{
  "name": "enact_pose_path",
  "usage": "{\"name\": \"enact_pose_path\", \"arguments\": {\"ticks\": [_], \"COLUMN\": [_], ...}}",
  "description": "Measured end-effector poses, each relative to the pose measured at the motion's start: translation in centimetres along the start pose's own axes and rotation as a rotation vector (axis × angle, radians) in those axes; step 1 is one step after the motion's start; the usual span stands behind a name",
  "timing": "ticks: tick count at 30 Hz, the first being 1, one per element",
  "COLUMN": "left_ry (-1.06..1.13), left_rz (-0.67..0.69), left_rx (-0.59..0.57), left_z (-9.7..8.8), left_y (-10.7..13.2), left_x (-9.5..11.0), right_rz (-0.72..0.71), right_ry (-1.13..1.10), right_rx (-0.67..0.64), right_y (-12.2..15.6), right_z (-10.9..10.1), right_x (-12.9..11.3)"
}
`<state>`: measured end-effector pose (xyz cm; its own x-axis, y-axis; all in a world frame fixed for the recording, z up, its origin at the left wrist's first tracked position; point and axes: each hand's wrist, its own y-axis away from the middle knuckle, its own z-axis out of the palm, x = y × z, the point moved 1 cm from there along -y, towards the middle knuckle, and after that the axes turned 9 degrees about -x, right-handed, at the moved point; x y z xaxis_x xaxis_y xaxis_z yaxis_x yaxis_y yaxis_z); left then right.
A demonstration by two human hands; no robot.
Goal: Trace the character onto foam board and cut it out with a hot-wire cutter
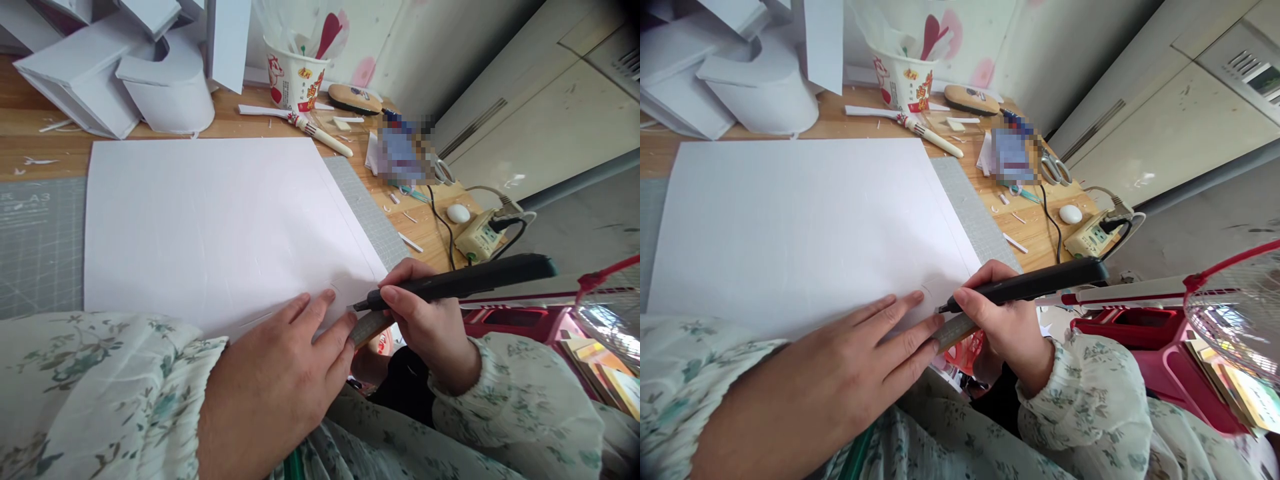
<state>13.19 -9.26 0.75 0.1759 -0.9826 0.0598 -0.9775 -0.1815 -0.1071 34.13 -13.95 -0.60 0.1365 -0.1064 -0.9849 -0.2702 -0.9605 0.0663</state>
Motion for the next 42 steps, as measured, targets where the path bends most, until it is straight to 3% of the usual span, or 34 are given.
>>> {"name": "enact_pose_path", "arguments": {"ticks": [28, 42], "left_ry": [0.002, 0.018], "left_rz": [-0.019, -0.024], "left_rx": [0.004, 0.001], "left_z": [0.2, 0.1], "left_y": [-0.3, -0.3], "left_x": [0.1, 0.1], "right_rz": [0.080, -0.021], "right_ry": [-0.009, 0.239], "right_rx": [0.003, -0.003], "right_y": [0.0, -0.3], "right_z": [0.0, 0.5], "right_x": [-0.2, -1.9]}}
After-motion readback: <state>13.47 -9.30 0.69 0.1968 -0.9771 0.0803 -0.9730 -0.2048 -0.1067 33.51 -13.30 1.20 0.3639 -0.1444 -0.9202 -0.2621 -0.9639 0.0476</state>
